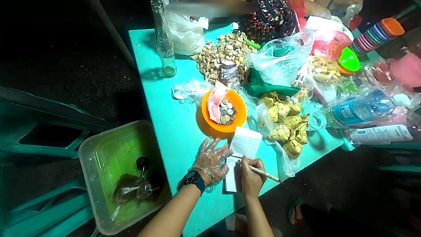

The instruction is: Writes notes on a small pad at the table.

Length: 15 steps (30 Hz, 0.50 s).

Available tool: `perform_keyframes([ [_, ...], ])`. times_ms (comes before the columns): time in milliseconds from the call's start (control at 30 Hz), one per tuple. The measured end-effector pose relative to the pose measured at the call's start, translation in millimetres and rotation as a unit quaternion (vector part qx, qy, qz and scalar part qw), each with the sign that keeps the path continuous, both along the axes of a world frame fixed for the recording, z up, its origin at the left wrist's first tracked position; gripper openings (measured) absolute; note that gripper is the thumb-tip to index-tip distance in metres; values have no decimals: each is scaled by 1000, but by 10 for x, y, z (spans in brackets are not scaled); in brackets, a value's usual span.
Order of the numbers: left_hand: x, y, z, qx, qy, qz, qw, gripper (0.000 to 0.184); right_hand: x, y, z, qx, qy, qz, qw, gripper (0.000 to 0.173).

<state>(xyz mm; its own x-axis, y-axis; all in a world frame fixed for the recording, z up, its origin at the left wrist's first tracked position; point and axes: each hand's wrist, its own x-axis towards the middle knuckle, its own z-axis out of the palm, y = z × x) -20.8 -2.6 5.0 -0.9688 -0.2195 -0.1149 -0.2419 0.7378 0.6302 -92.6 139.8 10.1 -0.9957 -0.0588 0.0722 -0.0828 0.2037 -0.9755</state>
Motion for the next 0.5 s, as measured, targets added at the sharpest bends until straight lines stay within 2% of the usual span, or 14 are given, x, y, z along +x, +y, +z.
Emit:
perform_keyframes([
  [200, -3, 4, 21, -5, -18, -2, 1000, 46, -38, 16, -11, 22, 29, -43, 998, 32],
  [333, 10, 17, 15, -6, 5, 6, 1000, 46, -60, 21, -14, 27, 33, -53, 998, 32],
  [500, 13, 15, 6, -19, 29, 12, 999, 46, -87, 2, 29, 67, -1, -39, 997, 33],
])
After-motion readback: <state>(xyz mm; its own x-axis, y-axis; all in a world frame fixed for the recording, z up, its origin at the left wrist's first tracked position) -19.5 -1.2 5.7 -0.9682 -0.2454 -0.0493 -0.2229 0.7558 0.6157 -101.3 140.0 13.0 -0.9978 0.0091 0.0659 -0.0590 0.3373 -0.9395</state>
